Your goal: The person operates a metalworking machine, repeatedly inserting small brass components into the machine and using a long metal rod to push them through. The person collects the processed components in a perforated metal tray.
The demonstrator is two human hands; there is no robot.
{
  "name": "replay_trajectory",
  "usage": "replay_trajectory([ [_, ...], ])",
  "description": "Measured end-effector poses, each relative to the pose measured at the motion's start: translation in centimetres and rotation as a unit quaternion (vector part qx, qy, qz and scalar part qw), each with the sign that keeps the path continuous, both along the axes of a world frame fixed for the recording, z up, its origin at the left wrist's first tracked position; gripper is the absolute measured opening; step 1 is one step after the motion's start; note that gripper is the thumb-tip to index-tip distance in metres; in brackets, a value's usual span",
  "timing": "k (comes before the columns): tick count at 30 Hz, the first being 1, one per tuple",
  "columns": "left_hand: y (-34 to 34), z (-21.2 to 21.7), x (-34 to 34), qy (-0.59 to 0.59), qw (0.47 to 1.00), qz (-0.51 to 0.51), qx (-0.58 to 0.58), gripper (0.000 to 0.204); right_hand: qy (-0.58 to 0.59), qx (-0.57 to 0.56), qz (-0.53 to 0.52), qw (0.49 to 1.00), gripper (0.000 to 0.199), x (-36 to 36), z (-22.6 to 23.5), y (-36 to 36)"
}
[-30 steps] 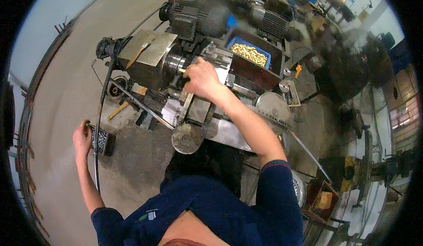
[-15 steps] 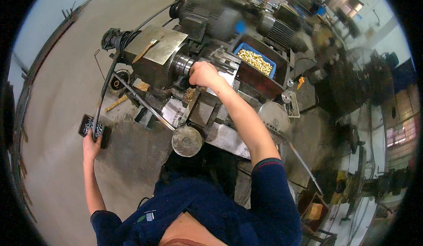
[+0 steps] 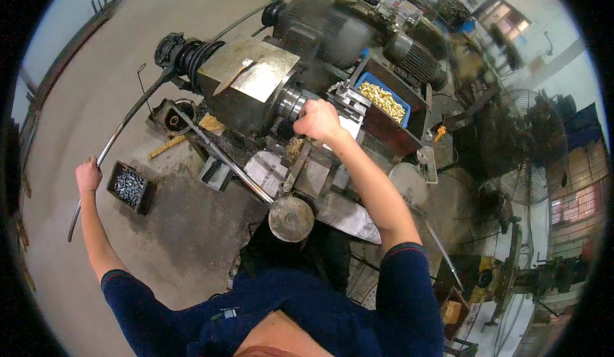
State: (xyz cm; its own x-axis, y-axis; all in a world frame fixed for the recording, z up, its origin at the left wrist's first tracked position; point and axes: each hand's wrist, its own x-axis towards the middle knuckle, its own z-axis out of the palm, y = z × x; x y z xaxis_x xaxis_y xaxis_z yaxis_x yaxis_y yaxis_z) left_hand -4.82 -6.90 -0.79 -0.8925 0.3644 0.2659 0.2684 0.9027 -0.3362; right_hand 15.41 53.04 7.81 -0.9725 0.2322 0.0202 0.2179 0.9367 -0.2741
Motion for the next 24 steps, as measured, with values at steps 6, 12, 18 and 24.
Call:
replay_trajectory([
  [6, 4.7, 0.3, 1.1, 0.070, 0.967, -0.066, 0.234, 0.020, 0.196, 0.019, 0.078, 0.977, 0.025, 4.6, 1.3, 1.0],
  [12, 18.6, -12.1, 6.9, -0.257, 0.824, 0.036, 0.504, 0.036, 0.217, -0.038, -0.036, 0.975, 0.023, 18.1, 1.2, 5.9],
  [18, 27.0, -16.6, 9.0, -0.291, 0.944, -0.153, 0.013, 0.034, 0.091, -0.033, -0.250, 0.963, 0.027, 33.0, -2.8, 10.3],
  [24, 26.3, -14.4, 6.5, -0.254, 0.948, -0.192, -0.016, 0.030, 0.031, 0.065, -0.390, 0.918, 0.035, 42.7, -5.7, 14.3],
])
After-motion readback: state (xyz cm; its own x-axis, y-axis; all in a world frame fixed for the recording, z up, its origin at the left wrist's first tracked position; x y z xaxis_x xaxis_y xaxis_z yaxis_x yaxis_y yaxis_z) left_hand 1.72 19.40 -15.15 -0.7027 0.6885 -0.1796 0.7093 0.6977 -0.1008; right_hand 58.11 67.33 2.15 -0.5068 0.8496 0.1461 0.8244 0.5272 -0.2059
